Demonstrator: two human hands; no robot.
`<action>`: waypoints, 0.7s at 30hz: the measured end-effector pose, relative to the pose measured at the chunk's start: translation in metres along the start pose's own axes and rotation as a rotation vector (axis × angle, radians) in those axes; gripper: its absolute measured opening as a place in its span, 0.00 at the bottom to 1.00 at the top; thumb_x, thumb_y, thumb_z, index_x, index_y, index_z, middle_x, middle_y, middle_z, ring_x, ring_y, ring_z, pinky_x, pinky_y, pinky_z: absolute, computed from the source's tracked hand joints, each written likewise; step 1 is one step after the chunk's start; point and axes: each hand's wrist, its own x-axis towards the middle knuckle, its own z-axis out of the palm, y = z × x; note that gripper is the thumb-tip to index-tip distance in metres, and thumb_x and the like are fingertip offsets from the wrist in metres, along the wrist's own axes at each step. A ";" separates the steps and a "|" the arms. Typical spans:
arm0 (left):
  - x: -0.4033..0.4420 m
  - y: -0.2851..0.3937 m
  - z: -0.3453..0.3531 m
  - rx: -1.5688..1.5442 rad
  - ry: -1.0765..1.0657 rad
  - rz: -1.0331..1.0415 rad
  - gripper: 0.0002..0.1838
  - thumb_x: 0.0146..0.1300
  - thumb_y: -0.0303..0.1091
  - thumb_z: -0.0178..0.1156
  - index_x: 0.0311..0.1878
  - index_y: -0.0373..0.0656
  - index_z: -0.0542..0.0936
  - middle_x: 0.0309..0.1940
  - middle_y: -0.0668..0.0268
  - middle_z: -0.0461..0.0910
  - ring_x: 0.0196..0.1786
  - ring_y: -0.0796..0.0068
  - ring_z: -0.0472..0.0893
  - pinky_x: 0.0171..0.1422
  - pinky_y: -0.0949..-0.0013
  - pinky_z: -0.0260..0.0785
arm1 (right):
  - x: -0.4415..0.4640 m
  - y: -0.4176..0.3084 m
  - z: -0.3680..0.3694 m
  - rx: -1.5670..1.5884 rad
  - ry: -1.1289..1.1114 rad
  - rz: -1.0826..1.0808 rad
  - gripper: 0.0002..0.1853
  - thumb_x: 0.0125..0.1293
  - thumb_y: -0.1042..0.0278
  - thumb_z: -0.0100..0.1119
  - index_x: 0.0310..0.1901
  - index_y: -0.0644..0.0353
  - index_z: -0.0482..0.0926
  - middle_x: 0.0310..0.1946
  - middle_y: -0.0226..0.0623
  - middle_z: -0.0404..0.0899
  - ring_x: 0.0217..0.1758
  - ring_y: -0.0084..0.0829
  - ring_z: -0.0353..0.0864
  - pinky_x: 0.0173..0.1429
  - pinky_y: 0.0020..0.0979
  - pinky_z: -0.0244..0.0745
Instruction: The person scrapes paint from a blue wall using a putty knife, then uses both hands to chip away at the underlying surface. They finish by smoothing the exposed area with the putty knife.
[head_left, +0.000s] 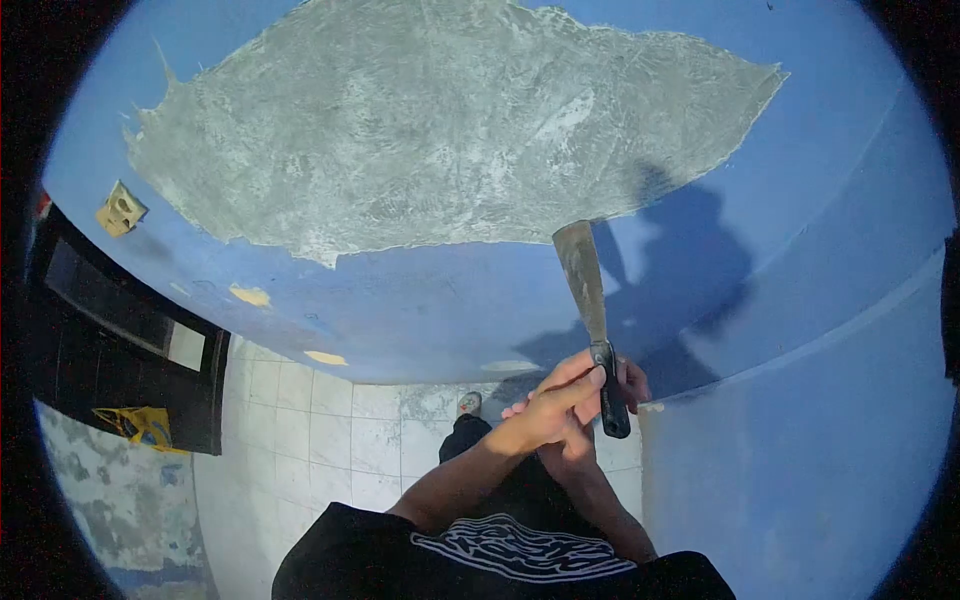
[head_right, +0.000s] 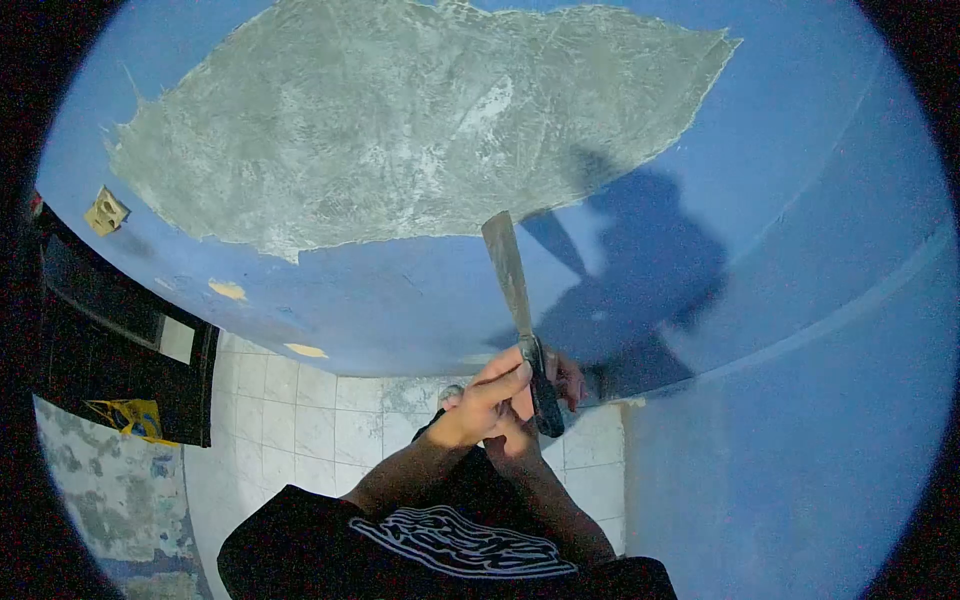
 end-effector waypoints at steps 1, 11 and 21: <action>-0.001 -0.004 -0.003 -0.043 -0.052 0.116 0.23 0.70 0.50 0.45 0.47 0.33 0.68 0.46 0.44 0.71 0.49 0.58 0.72 0.52 0.62 0.65 | 0.002 0.009 -0.014 -0.002 -0.005 -0.002 0.24 0.67 0.53 0.55 0.55 0.64 0.66 0.43 0.46 0.73 0.48 0.48 0.80 0.59 0.51 0.73; -0.037 0.053 0.001 0.423 0.097 -0.061 0.12 0.74 0.39 0.48 0.47 0.39 0.72 0.30 0.61 0.79 0.35 0.72 0.80 0.42 0.69 0.72 | 0.003 -0.020 0.018 -0.556 -0.350 -0.074 0.25 0.60 0.63 0.67 0.55 0.63 0.69 0.45 0.44 0.76 0.49 0.42 0.80 0.60 0.43 0.72; -0.025 0.127 -0.001 0.909 0.515 0.103 0.14 0.72 0.37 0.52 0.50 0.37 0.76 0.23 0.69 0.73 0.19 0.84 0.69 0.22 0.78 0.61 | 0.041 -0.114 0.101 -1.810 -0.629 -1.394 0.23 0.55 0.65 0.69 0.52 0.62 0.78 0.54 0.44 0.77 0.61 0.43 0.74 0.64 0.45 0.68</action>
